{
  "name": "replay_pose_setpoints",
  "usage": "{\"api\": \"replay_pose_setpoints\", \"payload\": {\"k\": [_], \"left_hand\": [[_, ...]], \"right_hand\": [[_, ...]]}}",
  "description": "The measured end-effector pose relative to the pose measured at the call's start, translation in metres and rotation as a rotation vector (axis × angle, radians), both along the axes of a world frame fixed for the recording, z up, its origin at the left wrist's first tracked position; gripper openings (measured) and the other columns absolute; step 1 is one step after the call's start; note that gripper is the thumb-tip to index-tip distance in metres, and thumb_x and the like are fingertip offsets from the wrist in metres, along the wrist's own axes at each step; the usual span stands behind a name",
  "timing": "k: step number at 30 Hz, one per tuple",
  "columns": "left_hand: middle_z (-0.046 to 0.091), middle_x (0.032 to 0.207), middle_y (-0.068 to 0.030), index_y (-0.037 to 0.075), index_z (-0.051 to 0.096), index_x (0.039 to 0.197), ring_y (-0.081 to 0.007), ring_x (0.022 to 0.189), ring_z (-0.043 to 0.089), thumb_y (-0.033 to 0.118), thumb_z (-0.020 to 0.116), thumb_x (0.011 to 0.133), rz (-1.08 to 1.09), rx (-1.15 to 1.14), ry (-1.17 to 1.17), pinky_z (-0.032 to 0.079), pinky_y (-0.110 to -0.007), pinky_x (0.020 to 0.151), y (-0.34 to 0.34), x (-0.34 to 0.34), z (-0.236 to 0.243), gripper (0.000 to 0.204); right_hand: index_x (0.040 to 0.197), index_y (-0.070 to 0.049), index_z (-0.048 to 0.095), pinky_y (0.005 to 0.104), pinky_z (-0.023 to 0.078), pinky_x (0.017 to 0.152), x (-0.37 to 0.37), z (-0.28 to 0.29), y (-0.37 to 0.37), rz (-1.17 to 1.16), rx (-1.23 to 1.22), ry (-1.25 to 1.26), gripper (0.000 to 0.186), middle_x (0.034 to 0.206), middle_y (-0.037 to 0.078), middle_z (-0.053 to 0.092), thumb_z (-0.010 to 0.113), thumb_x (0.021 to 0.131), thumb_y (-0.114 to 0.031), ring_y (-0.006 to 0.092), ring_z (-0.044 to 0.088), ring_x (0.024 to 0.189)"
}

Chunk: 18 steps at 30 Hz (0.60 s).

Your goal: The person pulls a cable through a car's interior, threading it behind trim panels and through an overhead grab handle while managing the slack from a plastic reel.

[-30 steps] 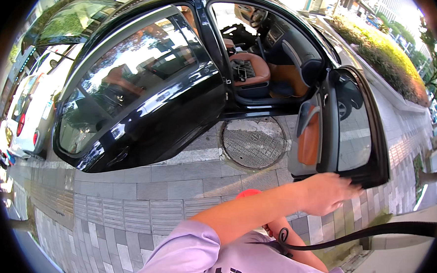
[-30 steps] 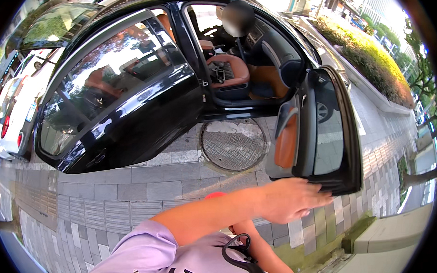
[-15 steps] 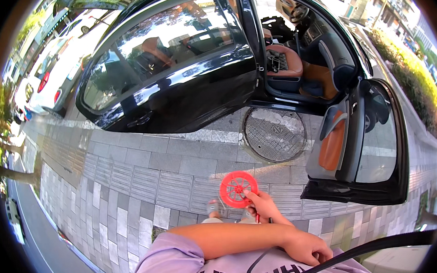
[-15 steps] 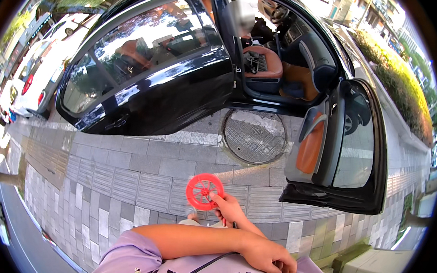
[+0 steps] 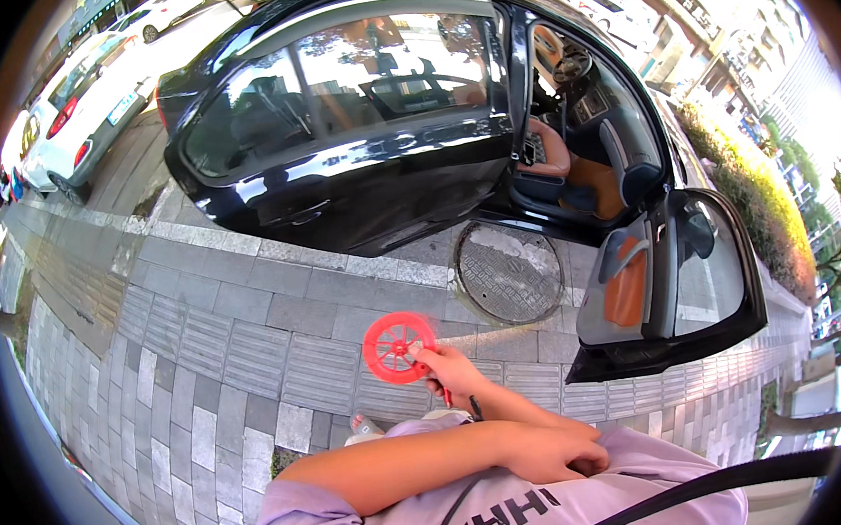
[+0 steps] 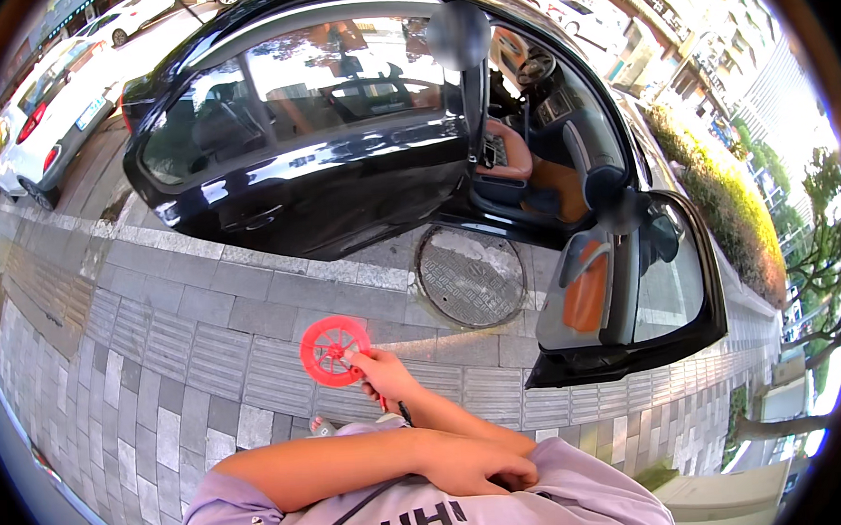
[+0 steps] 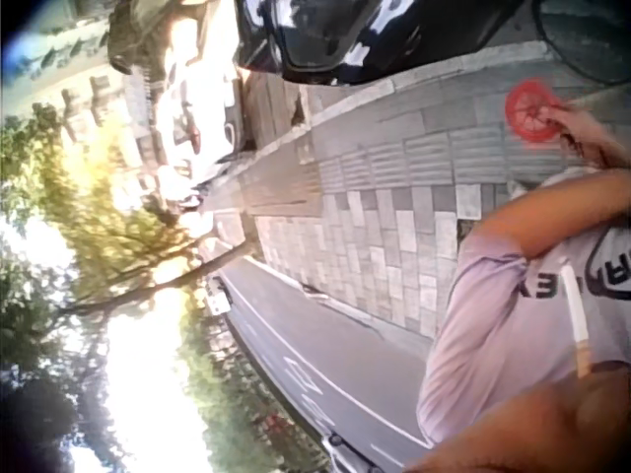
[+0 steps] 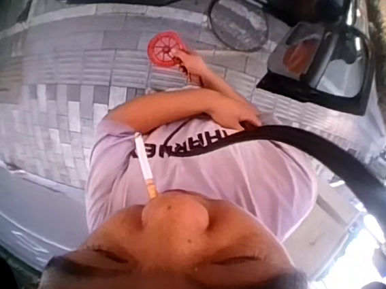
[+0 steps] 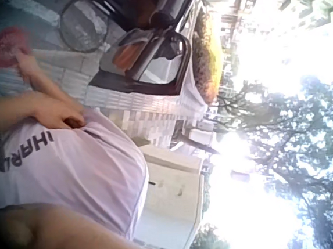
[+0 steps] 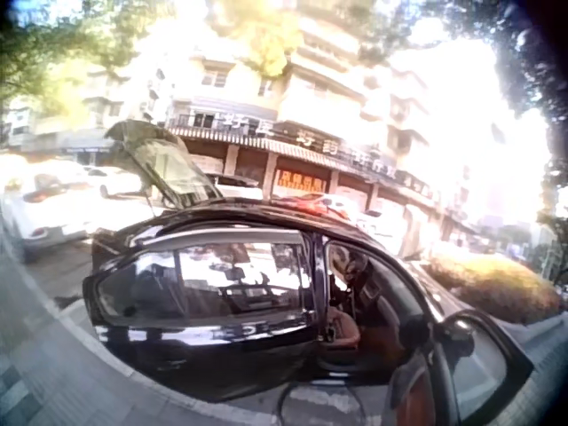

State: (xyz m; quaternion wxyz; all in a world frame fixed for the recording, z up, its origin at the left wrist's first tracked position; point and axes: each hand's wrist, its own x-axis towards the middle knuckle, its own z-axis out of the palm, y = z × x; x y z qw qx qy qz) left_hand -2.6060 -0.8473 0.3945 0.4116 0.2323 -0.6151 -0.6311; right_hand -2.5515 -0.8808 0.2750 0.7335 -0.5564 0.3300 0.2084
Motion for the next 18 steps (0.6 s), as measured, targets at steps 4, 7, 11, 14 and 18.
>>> {"api": "replay_pose_setpoints", "payload": {"k": [4,7,11,14,18], "left_hand": [[0.062,0.112,-0.0133,0.003,0.052,0.127,-0.0209,0.101,0.06,0.028,0.056,0.11,0.167,-0.139,-0.074,0.049,-0.037,0.092,0.077,0.024,-0.007,0.031],[0.062,0.109,-0.0144,0.002,0.053,0.124,-0.0234,0.1,0.059,0.025,0.052,0.111,0.322,-0.177,0.007,0.049,-0.038,0.091,0.134,0.053,0.003,0.026],[0.063,0.104,-0.0132,0.001,0.057,0.115,-0.0238,0.096,0.06,0.024,0.05,0.113,0.702,-0.203,0.127,0.05,-0.038,0.09,0.196,0.081,0.006,0.024],[0.065,0.101,-0.0116,0.002,0.058,0.114,-0.0231,0.094,0.062,0.026,0.051,0.113,0.81,-0.047,0.096,0.051,-0.038,0.089,0.241,0.122,0.016,0.025],[0.069,0.105,-0.0094,0.002,0.059,0.114,-0.0231,0.099,0.066,0.027,0.05,0.113,1.03,-0.002,0.116,0.052,-0.038,0.091,0.288,0.181,0.007,0.027]], "right_hand": [[0.093,-0.013,0.06,0.0269,0.032,0.047,0.036,0.0,0.08,0.173,0.011,-0.011,0.03,0.067,-0.005,0.049,0.068,0.102,-0.041,0.008,0.044,0.055],[0.092,-0.012,0.061,0.0254,0.03,0.044,0.075,0.028,0.126,0.346,-0.097,0.01,0.031,0.067,-0.004,0.052,0.07,0.102,-0.04,0.0079,0.043,0.052],[0.101,-0.008,0.068,0.0259,0.035,0.046,0.125,0.01,0.144,0.34,0.042,-0.07,0.035,0.074,-0.002,0.06,0.074,0.098,-0.043,0.0076,0.048,0.055],[0.104,-0.008,0.068,0.025,0.033,0.045,0.183,0.04,0.138,0.409,-0.169,-0.105,0.033,0.073,-0.003,0.059,0.073,0.099,-0.04,0.0067,0.048,0.055],[0.107,-0.008,0.065,0.0247,0.032,0.043,0.273,0.067,0.129,0.283,-0.25,-0.253,0.029,0.069,-0.004,0.055,0.071,0.101,-0.036,0.0071,0.046,0.051]]}}
